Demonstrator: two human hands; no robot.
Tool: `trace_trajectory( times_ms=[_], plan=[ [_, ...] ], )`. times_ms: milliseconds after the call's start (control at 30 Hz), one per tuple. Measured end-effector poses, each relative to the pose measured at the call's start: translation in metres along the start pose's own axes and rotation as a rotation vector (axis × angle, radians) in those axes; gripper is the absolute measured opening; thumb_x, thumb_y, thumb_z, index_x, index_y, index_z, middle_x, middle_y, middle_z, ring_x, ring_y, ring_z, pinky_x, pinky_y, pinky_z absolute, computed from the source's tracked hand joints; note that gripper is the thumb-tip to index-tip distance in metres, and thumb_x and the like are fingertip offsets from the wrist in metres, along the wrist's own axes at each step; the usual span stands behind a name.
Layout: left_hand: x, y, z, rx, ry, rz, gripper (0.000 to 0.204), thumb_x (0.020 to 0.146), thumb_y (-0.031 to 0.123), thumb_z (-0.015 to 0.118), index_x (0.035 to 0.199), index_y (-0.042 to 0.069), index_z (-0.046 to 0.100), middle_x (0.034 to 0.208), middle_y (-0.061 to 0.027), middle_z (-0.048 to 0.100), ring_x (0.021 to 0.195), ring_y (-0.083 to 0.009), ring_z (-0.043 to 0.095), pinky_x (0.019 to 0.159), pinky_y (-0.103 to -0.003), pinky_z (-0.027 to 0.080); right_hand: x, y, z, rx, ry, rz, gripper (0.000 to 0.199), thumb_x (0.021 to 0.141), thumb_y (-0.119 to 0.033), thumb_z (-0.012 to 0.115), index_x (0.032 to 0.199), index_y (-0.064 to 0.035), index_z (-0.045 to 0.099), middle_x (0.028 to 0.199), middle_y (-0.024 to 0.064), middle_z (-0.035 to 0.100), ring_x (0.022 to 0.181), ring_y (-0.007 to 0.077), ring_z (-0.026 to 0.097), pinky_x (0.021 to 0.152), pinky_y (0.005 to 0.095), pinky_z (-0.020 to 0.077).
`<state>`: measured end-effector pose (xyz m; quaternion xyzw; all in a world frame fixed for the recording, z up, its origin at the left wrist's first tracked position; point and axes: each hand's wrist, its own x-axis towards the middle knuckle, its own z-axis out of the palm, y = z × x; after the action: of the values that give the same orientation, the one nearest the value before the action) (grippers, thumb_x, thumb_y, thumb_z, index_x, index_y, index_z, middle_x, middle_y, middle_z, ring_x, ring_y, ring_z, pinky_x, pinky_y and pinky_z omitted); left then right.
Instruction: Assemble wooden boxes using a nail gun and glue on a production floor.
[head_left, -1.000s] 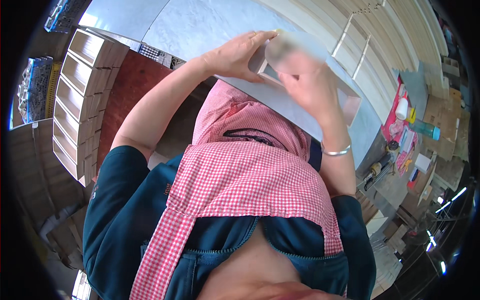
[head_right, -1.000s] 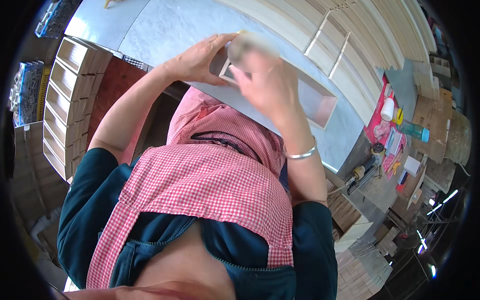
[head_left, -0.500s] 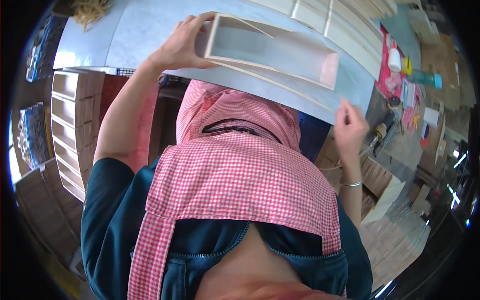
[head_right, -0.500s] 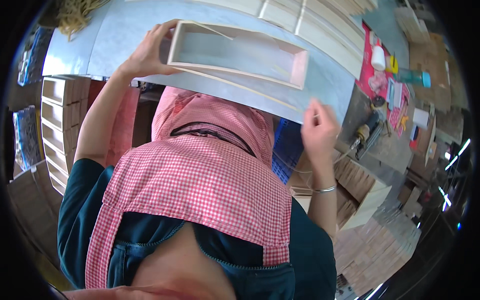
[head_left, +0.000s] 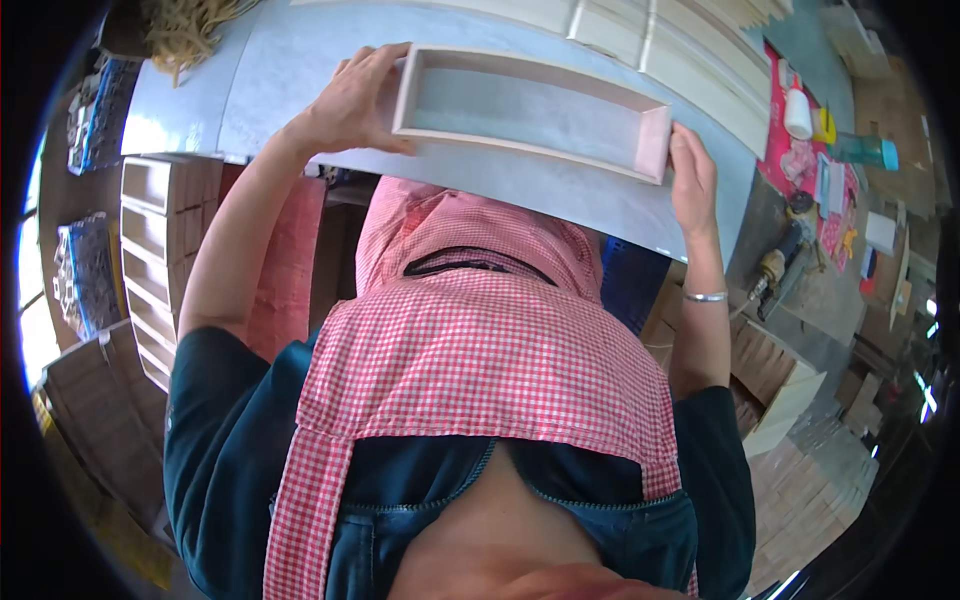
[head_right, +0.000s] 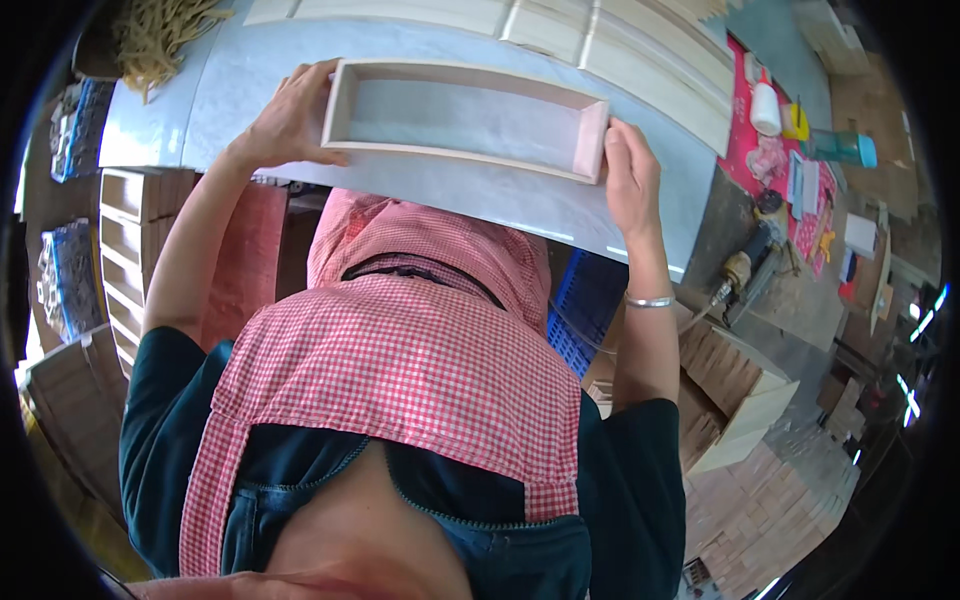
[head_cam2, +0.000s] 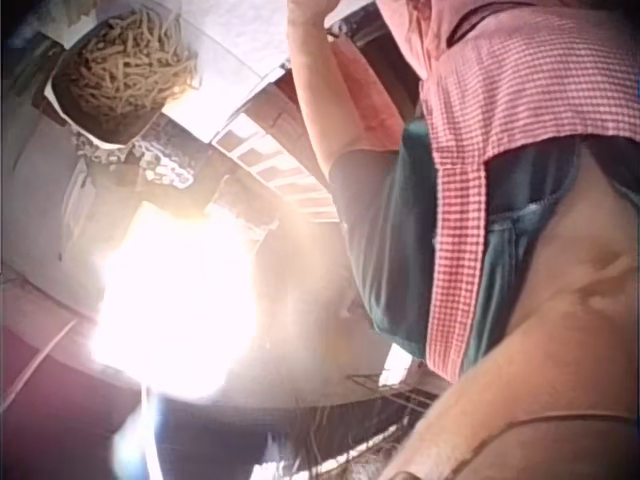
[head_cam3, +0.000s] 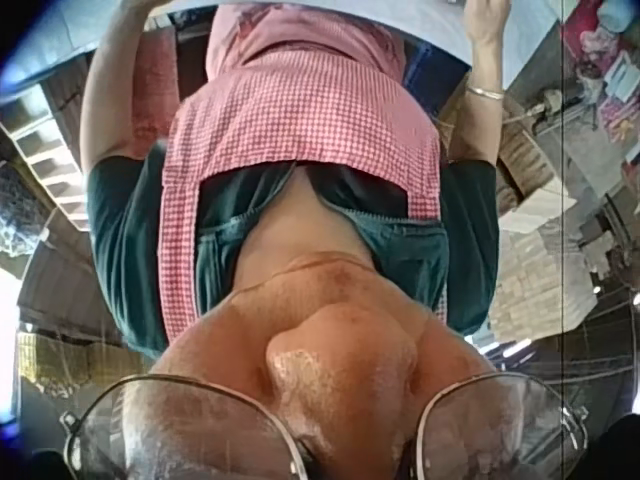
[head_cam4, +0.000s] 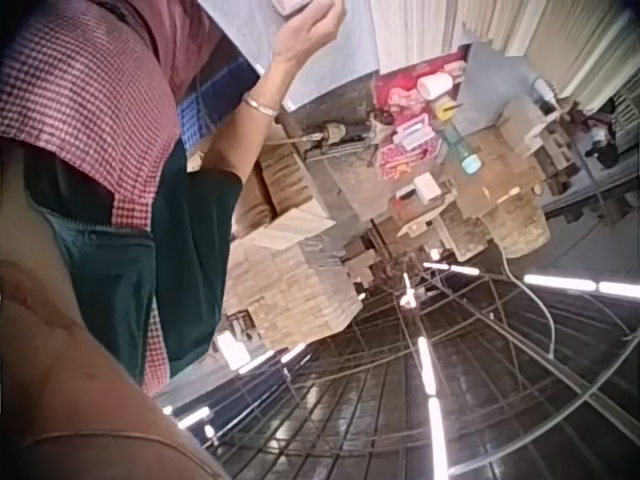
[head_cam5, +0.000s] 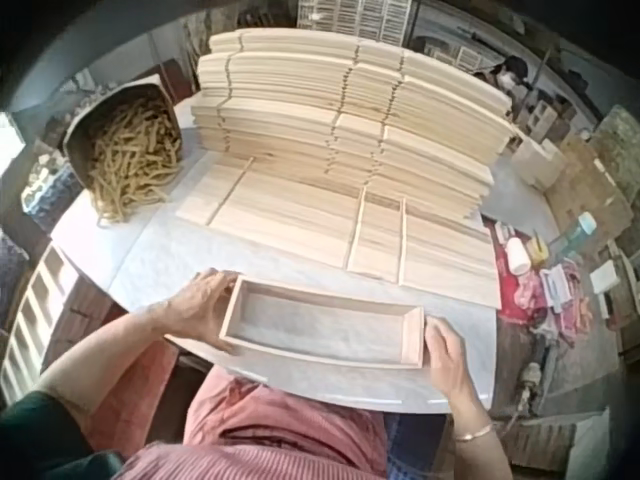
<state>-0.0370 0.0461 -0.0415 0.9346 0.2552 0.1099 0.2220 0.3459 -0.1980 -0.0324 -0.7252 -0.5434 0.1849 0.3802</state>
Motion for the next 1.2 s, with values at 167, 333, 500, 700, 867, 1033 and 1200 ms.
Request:
trace_trajectory(
  times_ms=[167, 333, 500, 700, 867, 1033, 1200],
  plan=[
    [0.005, -0.033, -0.027, -0.028, -0.004, 0.174, 0.061, 0.083, 0.028, 0.075, 0.136, 0.006, 0.054, 0.122, -0.0133, 0.062, 0.111, -0.0271, 0.056, 0.099, -0.037, 0.045, -0.013, -0.018, 0.035, -0.068, 0.185, -0.016, 0.028, 0.102, -0.016, 0.050, 0.120, 0.0026, 0.060, 0.103, 0.0136, 0.063, 0.086, 0.0252, 0.059, 0.080, 0.0337, 0.0477],
    [-0.011, 0.007, -0.026, -0.797, -0.035, -0.427, 0.031, 0.089, 0.013, 0.068, 0.118, 0.004, 0.064, 0.101, -0.0079, 0.068, 0.084, -0.0194, 0.063, 0.078, -0.032, 0.053, -0.009, -0.026, 0.038, -0.083, 0.237, 0.002, 0.031, 0.104, -0.021, 0.049, 0.119, 0.0034, 0.060, 0.102, 0.0139, 0.063, 0.088, 0.0261, 0.058, 0.082, 0.0352, 0.0469],
    [-0.016, 0.020, -0.009, -0.855, -0.044, -0.526, 0.017, 0.090, 0.014, 0.065, 0.101, 0.001, 0.067, 0.081, -0.0060, 0.067, 0.067, -0.0179, 0.062, 0.066, -0.029, 0.053, -0.011, -0.027, 0.039, -0.119, 0.248, 0.039, 0.031, 0.104, -0.022, 0.050, 0.118, 0.0041, 0.060, 0.102, 0.0143, 0.063, 0.087, 0.0265, 0.058, 0.082, 0.0351, 0.0468],
    [-0.002, 0.029, -0.001, -0.193, -0.008, -0.225, 0.011, 0.090, 0.009, 0.062, 0.096, 0.000, 0.065, 0.084, -0.0101, 0.068, 0.067, -0.0168, 0.062, 0.065, -0.027, 0.052, -0.018, -0.017, 0.036, -0.115, 0.329, 0.085, 0.029, 0.103, -0.020, 0.052, 0.116, 0.0042, 0.062, 0.102, 0.0138, 0.064, 0.088, 0.0244, 0.058, 0.083, 0.0340, 0.0470],
    [-0.019, 0.030, 0.002, -0.803, 0.153, -0.464, 0.032, 0.095, 0.017, 0.064, 0.124, 0.004, 0.062, 0.100, -0.0070, 0.065, 0.086, -0.0154, 0.060, 0.078, -0.027, 0.049, -0.019, -0.016, 0.040, 0.109, 0.460, 0.103, 0.027, 0.100, -0.016, 0.058, 0.117, 0.0039, 0.064, 0.106, 0.0117, 0.065, 0.091, 0.0201, 0.059, 0.083, 0.0316, 0.0484],
    [-0.018, 0.062, -0.008, -0.902, 0.044, -0.491, 0.040, 0.095, 0.024, 0.065, 0.128, 0.000, 0.059, 0.107, -0.0079, 0.064, 0.101, -0.0151, 0.056, 0.092, -0.029, 0.043, -0.041, -0.014, 0.018, 0.433, 0.327, 0.160, 0.029, 0.098, -0.011, 0.059, 0.122, 0.0055, 0.061, 0.112, 0.0128, 0.064, 0.096, 0.0180, 0.058, 0.087, 0.0285, 0.0471],
    [-0.008, 0.062, -0.018, -1.012, -0.032, -0.593, 0.031, 0.087, 0.010, 0.065, 0.117, 0.001, 0.061, 0.104, -0.0066, 0.063, 0.096, -0.0155, 0.055, 0.092, -0.028, 0.042, -0.049, -0.016, 0.014, 0.586, 0.225, 0.254, 0.033, 0.096, -0.007, 0.060, 0.125, 0.0067, 0.056, 0.114, 0.0137, 0.063, 0.099, 0.0166, 0.058, 0.088, 0.0260, 0.0459]
  ],
)
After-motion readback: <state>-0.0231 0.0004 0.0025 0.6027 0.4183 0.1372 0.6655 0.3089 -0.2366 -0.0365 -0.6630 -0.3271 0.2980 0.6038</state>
